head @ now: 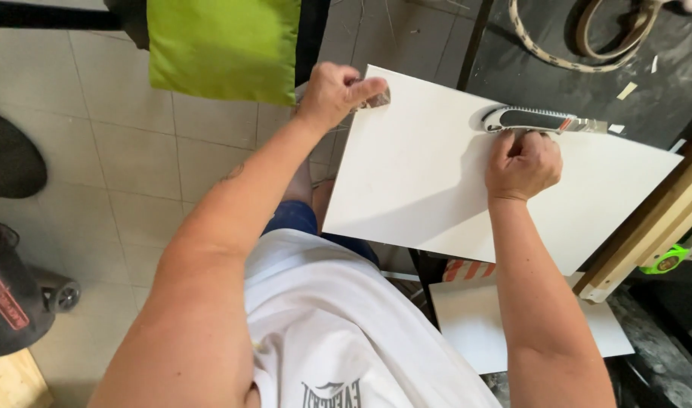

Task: The person irons a fabric covering over a wooden frame, trims the excess fabric with a utility knife, and uses a piece of wood to smooth the edges of the panel.

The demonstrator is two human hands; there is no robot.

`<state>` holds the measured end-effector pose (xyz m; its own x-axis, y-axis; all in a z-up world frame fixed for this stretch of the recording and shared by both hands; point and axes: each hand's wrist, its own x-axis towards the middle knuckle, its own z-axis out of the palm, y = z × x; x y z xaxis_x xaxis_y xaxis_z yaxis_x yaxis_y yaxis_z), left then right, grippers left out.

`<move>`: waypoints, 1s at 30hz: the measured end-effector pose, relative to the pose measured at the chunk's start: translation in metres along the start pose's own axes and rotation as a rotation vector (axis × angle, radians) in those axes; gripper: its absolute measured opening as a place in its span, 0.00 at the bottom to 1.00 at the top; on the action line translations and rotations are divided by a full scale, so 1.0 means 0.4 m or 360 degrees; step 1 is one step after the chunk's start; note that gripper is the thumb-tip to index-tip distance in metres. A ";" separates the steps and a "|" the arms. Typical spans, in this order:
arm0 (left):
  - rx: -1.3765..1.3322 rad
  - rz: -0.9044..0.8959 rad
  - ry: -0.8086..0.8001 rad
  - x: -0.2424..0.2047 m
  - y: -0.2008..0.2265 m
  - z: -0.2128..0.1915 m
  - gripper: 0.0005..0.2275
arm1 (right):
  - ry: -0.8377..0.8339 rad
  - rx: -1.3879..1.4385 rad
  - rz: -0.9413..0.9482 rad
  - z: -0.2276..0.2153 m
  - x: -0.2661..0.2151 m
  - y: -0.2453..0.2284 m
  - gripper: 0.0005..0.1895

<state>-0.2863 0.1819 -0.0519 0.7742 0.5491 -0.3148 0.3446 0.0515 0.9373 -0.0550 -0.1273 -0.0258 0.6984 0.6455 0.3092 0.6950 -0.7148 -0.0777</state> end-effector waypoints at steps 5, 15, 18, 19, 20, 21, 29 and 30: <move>0.0218 -0.0339 -0.0191 -0.302 -0.077 0.026 0.28 | 0.0007 -0.0053 0.0073 0.010 -0.022 0.004 0.24; 0.0155 0.0030 -0.0050 -0.050 -0.020 0.012 0.33 | -0.0028 -0.0014 0.0031 -0.007 -0.016 -0.003 0.23; 0.0643 -0.0130 -0.0088 -0.181 -0.090 0.019 0.34 | 0.0018 -0.0050 0.0029 0.006 0.007 -0.002 0.23; 0.0619 -0.0028 -0.0101 -0.200 -0.100 0.016 0.34 | -0.0017 -0.0048 0.0017 0.002 -0.001 0.001 0.23; 0.0594 0.0073 -0.0114 -0.222 -0.113 0.012 0.36 | -0.0051 -0.0047 0.0005 -0.001 -0.013 0.003 0.23; 0.0580 0.0040 -0.0125 -0.152 -0.066 0.010 0.36 | -0.0088 -0.0052 0.0001 -0.006 -0.019 0.007 0.23; 0.0455 -0.0117 -0.0158 -0.261 -0.053 0.004 0.33 | -0.0034 -0.0026 -0.0026 0.036 -0.042 0.067 0.23; 0.0464 -0.0104 -0.0167 -0.287 -0.080 0.008 0.33 | -0.0022 -0.0028 -0.0012 0.047 -0.034 0.067 0.23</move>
<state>-0.3845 0.1147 -0.0463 0.7908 0.4628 -0.4007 0.5212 -0.1657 0.8372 -0.0427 -0.1502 -0.0501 0.6955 0.6545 0.2965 0.6972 -0.7144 -0.0584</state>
